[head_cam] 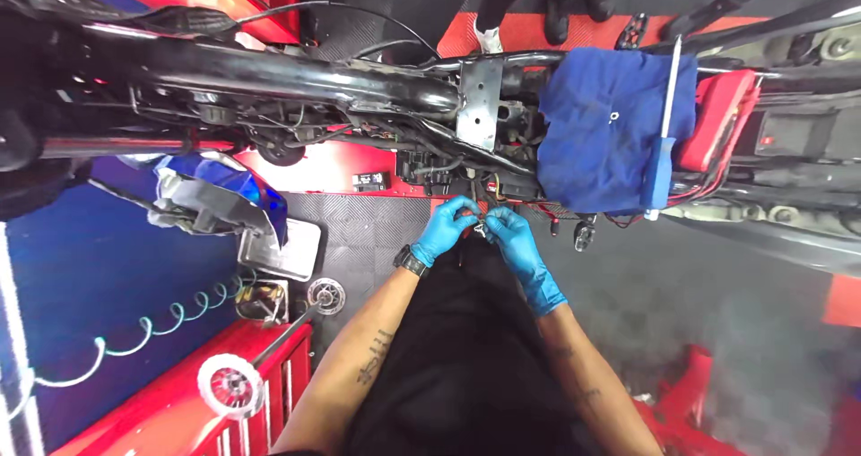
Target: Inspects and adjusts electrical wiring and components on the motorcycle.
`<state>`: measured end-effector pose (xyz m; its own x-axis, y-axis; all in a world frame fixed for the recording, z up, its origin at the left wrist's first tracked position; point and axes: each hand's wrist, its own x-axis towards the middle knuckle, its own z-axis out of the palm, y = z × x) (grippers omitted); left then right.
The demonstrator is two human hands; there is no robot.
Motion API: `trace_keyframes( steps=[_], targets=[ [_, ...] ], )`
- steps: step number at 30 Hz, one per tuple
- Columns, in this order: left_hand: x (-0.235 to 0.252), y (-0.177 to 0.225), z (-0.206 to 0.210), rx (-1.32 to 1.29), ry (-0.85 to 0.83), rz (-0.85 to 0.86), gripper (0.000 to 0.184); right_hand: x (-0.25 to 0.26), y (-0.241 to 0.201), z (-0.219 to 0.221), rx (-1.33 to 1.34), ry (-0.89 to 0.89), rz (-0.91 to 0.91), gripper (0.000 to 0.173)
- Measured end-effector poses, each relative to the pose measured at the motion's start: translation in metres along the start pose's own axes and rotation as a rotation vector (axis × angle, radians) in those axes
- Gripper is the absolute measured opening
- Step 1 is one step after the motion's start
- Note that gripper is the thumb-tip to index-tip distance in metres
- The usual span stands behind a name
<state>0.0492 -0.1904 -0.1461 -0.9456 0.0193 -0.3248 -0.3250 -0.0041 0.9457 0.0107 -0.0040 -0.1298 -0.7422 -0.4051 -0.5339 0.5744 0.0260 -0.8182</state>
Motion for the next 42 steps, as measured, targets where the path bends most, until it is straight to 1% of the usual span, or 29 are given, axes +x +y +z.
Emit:
trace_keyframes(
  steps=[3,7,13,17,19,23,25,30,35,37,40,42],
  targets=[
    [0.001,0.003,0.000,-0.127,0.021,-0.009,0.014,0.002,0.003,0.004,0.101,-0.018,-0.021,0.010],
    [0.001,0.006,0.001,-0.215,0.044,-0.043,0.012,0.004,0.000,0.009,0.114,0.005,-0.019,0.011],
    [0.007,0.019,0.008,-0.170,0.035,-0.084,0.014,0.005,-0.009,0.009,0.028,0.045,-0.027,0.015],
    [0.008,0.021,0.011,-0.146,0.040,-0.062,0.014,0.000,-0.014,0.010,0.020,0.080,-0.002,0.015],
    [0.008,0.022,0.012,-0.167,0.040,-0.069,0.013,-0.002,-0.016,0.012,0.109,0.101,0.057,0.018],
    [0.006,0.021,0.007,-0.233,0.017,-0.073,0.013,-0.003,-0.026,0.015,0.417,0.120,0.267,0.025],
    [0.004,0.017,0.004,-0.298,0.041,-0.075,0.012,-0.005,-0.030,0.010,0.498,0.110,0.306,0.027],
    [0.003,0.016,0.001,-0.327,0.027,-0.070,0.012,-0.015,-0.032,-0.009,0.308,0.047,0.196,0.021],
    [0.006,0.022,0.003,-0.300,0.008,-0.082,0.013,-0.022,-0.032,-0.013,0.339,0.025,0.198,0.018],
    [0.006,0.021,0.002,-0.294,-0.005,-0.074,0.012,-0.019,-0.031,-0.013,0.314,0.028,0.180,0.017],
    [0.006,0.022,0.001,-0.276,-0.008,-0.079,0.013,-0.013,-0.035,-0.007,0.136,0.062,0.131,0.026],
    [0.006,0.022,0.002,-0.262,-0.011,-0.083,0.013,-0.010,-0.037,-0.002,0.014,0.086,0.097,0.022]
  ],
)
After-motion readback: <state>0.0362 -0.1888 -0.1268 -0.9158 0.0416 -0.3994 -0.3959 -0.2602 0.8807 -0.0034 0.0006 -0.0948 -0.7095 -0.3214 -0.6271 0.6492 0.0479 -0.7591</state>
